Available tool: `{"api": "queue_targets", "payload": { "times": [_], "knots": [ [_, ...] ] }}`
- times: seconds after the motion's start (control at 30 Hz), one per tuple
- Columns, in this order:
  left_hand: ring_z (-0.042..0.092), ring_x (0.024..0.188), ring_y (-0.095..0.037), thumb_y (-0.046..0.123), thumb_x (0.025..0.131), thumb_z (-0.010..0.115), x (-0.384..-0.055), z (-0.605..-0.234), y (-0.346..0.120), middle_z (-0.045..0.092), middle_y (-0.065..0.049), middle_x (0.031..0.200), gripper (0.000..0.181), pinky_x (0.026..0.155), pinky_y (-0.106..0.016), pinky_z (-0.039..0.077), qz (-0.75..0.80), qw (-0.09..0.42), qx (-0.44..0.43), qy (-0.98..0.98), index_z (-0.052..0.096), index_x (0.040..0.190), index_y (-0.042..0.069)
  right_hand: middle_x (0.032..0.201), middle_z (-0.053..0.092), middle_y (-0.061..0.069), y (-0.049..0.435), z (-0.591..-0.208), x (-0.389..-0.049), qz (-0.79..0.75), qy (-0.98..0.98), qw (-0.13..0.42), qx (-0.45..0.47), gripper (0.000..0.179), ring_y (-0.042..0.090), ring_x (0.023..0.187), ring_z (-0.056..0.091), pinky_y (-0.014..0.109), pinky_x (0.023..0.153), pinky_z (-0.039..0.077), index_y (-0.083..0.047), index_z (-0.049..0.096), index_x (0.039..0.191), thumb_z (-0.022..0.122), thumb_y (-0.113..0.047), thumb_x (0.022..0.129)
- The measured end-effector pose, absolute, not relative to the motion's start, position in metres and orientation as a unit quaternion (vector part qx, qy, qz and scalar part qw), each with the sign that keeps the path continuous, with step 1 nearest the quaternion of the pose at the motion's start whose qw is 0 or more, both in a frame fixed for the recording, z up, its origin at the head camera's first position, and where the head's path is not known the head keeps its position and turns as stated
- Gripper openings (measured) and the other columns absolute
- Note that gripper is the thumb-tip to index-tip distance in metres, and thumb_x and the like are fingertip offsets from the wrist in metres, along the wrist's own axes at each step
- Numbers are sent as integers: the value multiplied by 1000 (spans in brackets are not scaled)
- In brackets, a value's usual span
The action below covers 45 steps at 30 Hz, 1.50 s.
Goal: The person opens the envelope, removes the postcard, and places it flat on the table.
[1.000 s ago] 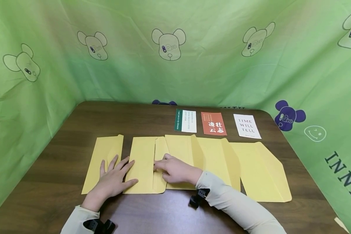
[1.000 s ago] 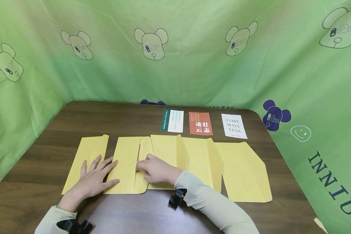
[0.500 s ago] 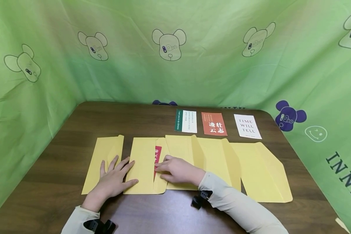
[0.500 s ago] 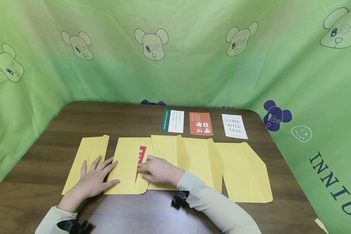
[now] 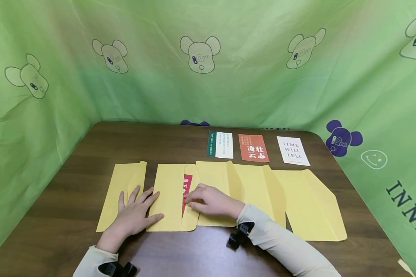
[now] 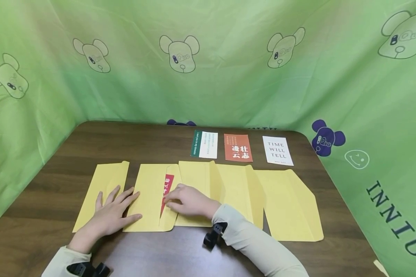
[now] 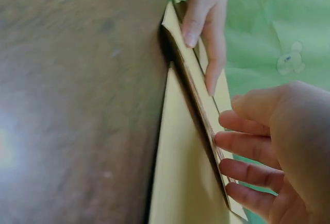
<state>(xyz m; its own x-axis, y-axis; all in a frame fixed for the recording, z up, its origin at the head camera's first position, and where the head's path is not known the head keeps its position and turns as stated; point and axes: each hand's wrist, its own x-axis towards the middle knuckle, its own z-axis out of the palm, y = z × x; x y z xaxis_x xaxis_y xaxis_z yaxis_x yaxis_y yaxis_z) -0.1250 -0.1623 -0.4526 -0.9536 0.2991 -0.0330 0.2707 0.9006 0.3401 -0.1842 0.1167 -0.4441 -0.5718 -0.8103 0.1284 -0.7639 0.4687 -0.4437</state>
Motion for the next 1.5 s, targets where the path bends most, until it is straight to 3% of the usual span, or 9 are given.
{"api": "queue_targets", "payload": {
  "times": [0.17,0.37,0.53,0.77,0.87,1.0,1.27,1.5],
  "knots": [
    [18,145,-48,56,90,64,-122,-454,-163,41,-11,154,71,105,-76,-2,167,44,146,974,51,147,15,127,66,7,116,-447,-187,-285,861,75,-416,23,22,119,59,37,104,44,-9,72,118,59,-17,100],
    [19,145,-48,54,90,65,-119,-455,-163,42,-11,154,70,105,-76,-2,173,43,147,973,52,147,15,126,61,13,112,-450,-192,-370,859,94,-342,20,20,98,64,31,91,51,-4,68,114,63,-12,96],
    [19,145,-48,54,90,65,-120,-457,-163,41,-11,154,70,105,-76,-2,174,39,148,973,52,147,15,135,55,17,112,-448,-201,-411,863,113,-269,26,16,91,60,30,86,51,-3,66,119,65,-13,95],
    [18,145,-48,55,90,64,-122,-456,-163,41,-11,154,70,105,-76,-3,175,35,149,973,51,147,15,101,64,9,115,-447,-212,-454,848,161,-222,39,14,75,56,29,69,45,-1,59,129,65,-15,94],
    [18,145,-48,55,90,64,-123,-455,-163,41,-11,154,71,105,-75,-3,175,31,149,973,51,147,15,115,63,18,115,-444,-214,-508,818,183,-201,41,17,82,63,29,75,51,3,55,132,62,-11,94],
    [18,145,-48,55,90,64,-124,-454,-163,41,-11,154,71,106,-75,-2,174,29,150,973,51,147,15,136,49,26,115,-446,-218,-588,765,205,-162,43,20,92,64,30,79,55,10,48,134,57,-4,95],
    [19,145,-48,56,90,64,-123,-454,-163,41,-10,154,71,105,-75,-2,170,32,150,973,51,147,15,138,45,27,115,-444,-221,-679,688,235,-101,42,22,101,58,35,88,54,10,39,139,47,-1,99],
    [19,145,-48,56,90,64,-124,-455,-163,41,-10,154,71,105,-76,-2,170,33,150,973,51,147,16,141,41,26,115,-440,-222,-726,630,269,-60,45,29,105,63,44,91,54,6,32,144,44,-5,102]
  ]
}}
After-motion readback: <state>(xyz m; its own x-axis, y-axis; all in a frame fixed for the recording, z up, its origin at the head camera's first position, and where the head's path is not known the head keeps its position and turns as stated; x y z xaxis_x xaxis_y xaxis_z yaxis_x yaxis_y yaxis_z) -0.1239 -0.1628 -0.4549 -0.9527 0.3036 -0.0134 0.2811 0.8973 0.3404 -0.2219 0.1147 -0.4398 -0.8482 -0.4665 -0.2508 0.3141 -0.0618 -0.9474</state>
